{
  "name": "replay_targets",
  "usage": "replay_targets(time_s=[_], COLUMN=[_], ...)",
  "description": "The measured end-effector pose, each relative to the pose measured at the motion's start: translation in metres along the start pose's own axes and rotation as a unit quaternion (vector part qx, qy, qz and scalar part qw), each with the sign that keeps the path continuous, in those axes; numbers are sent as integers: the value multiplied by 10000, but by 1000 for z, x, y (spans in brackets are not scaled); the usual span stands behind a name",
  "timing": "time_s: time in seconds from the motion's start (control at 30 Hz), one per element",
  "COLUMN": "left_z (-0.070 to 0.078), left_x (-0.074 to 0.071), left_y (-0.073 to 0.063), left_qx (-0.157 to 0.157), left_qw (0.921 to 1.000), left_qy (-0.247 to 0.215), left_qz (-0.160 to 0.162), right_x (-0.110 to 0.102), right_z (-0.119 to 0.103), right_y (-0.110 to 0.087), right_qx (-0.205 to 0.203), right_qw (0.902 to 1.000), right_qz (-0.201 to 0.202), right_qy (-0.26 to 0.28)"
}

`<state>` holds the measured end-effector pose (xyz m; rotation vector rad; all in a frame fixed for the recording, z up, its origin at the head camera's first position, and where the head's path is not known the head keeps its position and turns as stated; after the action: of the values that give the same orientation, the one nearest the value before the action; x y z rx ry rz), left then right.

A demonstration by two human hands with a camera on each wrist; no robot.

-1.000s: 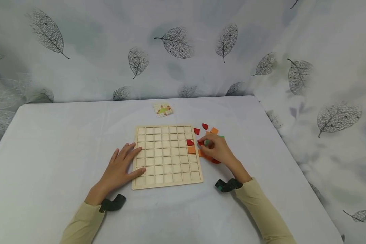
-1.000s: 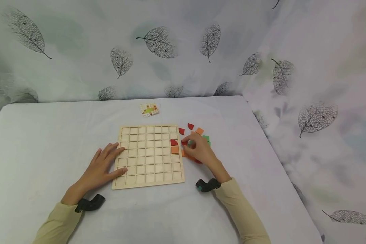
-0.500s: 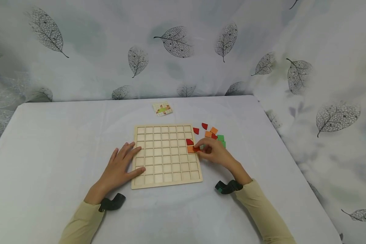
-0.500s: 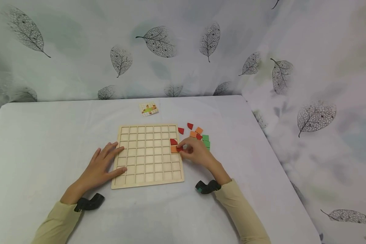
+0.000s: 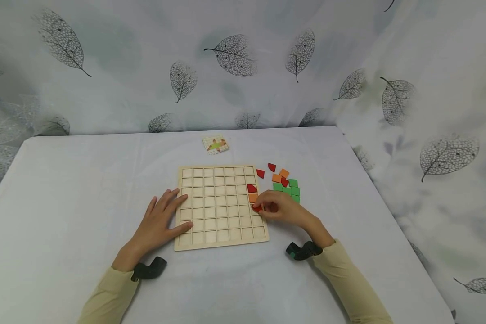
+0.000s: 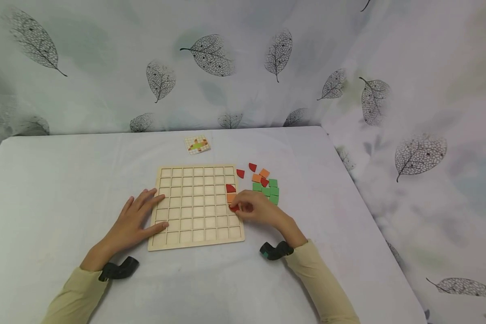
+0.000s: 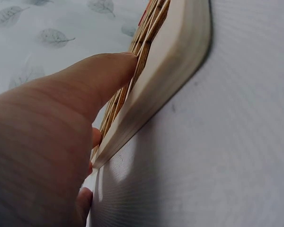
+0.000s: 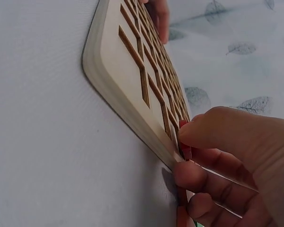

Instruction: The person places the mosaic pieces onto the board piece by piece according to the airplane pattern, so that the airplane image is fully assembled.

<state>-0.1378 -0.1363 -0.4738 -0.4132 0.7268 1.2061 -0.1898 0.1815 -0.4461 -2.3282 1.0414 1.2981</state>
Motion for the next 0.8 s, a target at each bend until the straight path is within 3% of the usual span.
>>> replay_targets(time_s=[0.37,0.6,0.8], left_z=[0,1,3], left_x=[0,-1,-3], left_y=[0,0,-1], left_qx=[-51,104,59], left_qw=[10000,9999,9999], left_qy=[20,-28,-79], left_qz=[-7,96,64], right_x=[3,3,2], right_z=[-4,-6,-2], right_y=[1,2,2], right_qx=[-250,-308,14], right_qw=[9994,9990,10000], right_qz=[-222,-282,-25], right_qy=[15,132,-64])
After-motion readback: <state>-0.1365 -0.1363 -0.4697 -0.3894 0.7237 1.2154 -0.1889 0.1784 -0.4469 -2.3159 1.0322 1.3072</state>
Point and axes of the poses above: each hand's wrist, its own y-axis towards the middle knuckle, its own x-axis out of the palm, z = x × y, the point moved 5 cm from there along y, towards the middle knuckle, and after that the axes turned 12 degrees about -y, right-handed, at the moved point
